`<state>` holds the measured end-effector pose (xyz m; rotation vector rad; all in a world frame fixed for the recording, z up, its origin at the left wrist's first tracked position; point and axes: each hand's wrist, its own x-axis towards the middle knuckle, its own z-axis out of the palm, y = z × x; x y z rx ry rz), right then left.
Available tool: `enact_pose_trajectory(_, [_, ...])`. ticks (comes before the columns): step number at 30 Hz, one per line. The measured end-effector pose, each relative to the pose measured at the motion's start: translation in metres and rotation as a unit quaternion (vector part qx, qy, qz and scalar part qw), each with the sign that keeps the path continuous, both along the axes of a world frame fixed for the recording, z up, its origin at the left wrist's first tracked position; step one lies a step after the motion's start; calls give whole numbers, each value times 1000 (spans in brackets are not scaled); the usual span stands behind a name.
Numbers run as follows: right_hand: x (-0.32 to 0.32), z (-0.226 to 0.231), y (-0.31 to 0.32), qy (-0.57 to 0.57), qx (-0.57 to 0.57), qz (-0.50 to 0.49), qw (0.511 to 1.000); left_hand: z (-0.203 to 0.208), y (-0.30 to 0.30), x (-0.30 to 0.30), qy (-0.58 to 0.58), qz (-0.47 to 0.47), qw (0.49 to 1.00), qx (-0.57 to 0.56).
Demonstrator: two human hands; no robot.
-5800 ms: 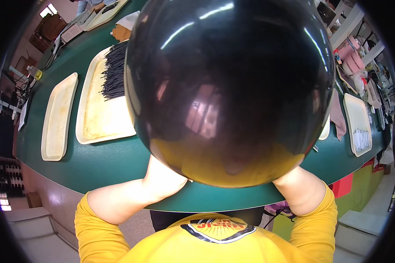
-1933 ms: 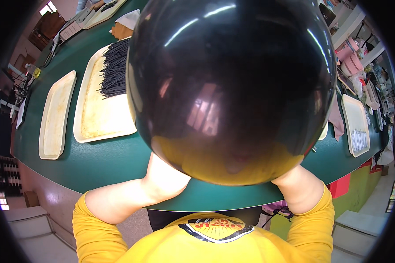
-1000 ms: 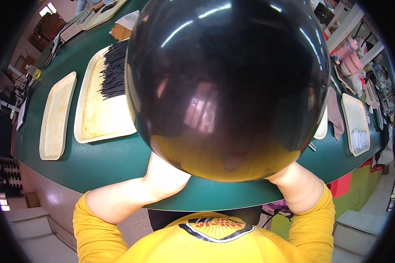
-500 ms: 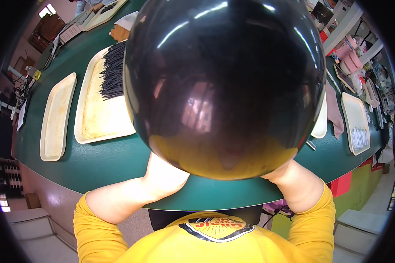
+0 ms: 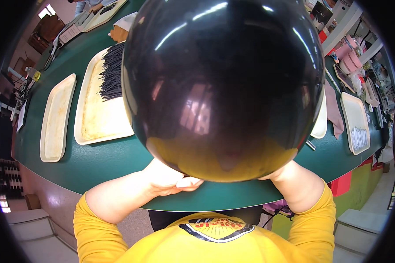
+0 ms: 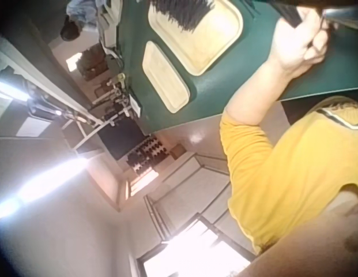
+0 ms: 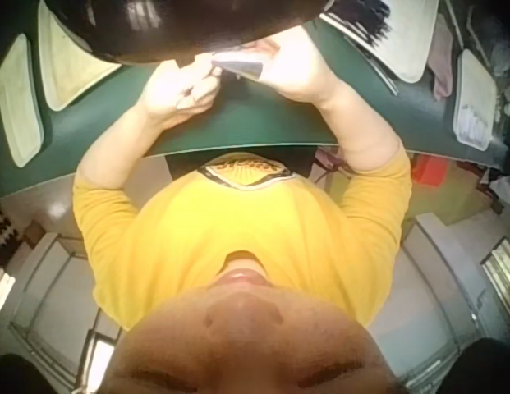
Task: Assemble and sort small black electronic pins into a tray at a factory workbench.
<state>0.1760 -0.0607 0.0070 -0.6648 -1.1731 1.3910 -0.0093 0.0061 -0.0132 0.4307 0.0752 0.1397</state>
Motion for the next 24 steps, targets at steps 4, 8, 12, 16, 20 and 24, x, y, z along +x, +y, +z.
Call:
enact_pose_trajectory(4, [-6,14,0,-39,-45,-54,997,17,-8,3,164,102,966,172])
enact_pose_trajectory(8, [13,-18,-2,-85,112,-81,987,26,-8,7,179,113,949,233])
enact_pose_trajectory(12, [6,-34,-2,-18,33,-169,985,30,-4,9,199,126,927,293])
enact_pose_trajectory(16, [10,-22,-3,-52,91,-109,988,32,-3,7,230,88,930,271])
enact_pose_trajectory(20, [14,-13,-7,125,-8,-56,991,31,-6,10,184,112,952,217])
enact_pose_trajectory(24, [-1,7,-4,-96,39,-98,990,26,-5,7,164,109,961,195])
